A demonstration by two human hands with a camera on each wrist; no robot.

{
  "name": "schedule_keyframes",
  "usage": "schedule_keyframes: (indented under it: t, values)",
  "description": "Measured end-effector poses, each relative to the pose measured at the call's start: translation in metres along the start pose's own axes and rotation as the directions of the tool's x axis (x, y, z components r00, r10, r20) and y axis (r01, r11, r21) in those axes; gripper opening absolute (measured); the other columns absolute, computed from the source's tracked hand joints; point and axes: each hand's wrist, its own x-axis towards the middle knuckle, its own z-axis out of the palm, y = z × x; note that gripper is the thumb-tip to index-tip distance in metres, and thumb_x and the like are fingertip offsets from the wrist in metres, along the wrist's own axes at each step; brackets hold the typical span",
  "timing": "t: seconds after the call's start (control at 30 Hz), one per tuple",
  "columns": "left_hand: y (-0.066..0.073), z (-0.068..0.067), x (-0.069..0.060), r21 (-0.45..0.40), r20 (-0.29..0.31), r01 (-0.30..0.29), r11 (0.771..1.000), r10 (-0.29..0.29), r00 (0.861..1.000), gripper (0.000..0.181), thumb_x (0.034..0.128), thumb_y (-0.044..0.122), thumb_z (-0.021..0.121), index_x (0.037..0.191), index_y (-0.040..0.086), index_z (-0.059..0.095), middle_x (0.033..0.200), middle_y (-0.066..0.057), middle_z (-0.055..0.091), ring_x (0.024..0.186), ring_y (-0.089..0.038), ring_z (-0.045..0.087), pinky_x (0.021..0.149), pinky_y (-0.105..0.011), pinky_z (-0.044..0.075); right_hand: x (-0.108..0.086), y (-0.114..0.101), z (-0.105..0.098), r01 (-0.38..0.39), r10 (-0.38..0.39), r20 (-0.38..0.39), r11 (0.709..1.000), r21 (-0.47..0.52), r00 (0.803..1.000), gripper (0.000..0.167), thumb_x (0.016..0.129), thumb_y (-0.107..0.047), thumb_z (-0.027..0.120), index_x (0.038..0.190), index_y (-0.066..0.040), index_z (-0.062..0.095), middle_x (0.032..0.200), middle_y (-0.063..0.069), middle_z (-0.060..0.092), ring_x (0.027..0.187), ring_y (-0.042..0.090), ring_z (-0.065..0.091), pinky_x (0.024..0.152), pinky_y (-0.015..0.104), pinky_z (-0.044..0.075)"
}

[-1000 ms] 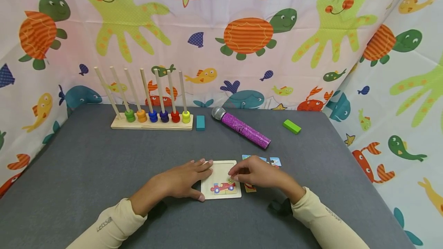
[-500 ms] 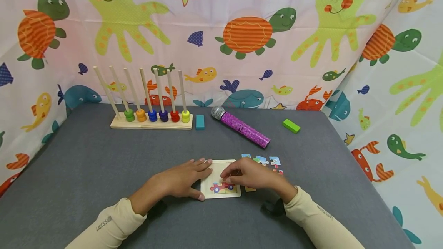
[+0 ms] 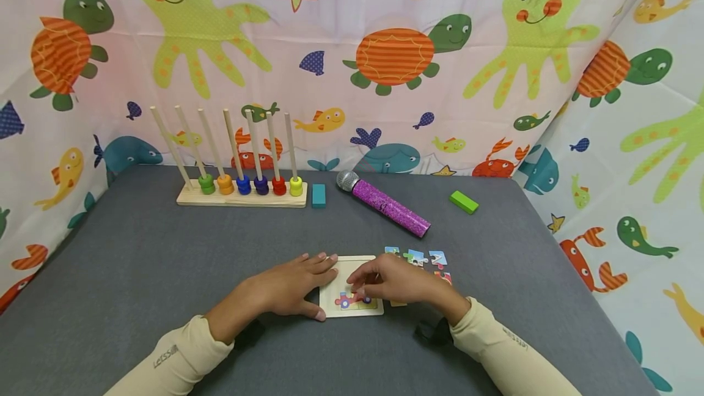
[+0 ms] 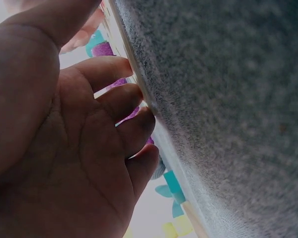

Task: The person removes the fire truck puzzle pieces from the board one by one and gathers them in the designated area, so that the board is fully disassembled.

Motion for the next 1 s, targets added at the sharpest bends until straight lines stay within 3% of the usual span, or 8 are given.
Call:
schedule_keyframes:
  t: [0.33, 1.0]
  values:
    - [0.0015, -0.0012, 0.0002, 0.009, 0.008, 0.003, 1.0, -0.003, 1.0, 0.082, 0.0858, 0.05, 0.069, 0.151, 0.012, 0.037, 0.16, -0.003, 0.02, 0.146, -0.022, 0.014, 0.116, -0.048, 0.012, -0.0017, 0.0005, 0.0064, -0.013, 0.013, -0.003, 1.0, -0.013, 1.0, 0.018, 0.093, -0.007, 0.066, 0.11, -0.006, 0.072, 0.099, -0.005, 0.068, 0.08, 0.006, 0.06, 0.072, 0.024, 0.051]
    - [-0.0013, 0.0007, 0.001, 0.005, -0.001, 0.002, 1.0, -0.002, 1.0, 0.083, 0.0856, 0.05, 0.069, 0.152, 0.013, 0.036, 0.16, -0.003, 0.019, 0.147, -0.021, 0.013, 0.116, -0.048, 0.01, 0.0029, -0.0025, 0.0085, 0.068, -0.069, -0.008, 0.995, -0.074, 0.998, 0.019, 0.094, -0.006, 0.063, 0.111, -0.005, 0.071, 0.101, -0.002, 0.064, 0.085, 0.004, 0.056, 0.075, 0.024, 0.05]
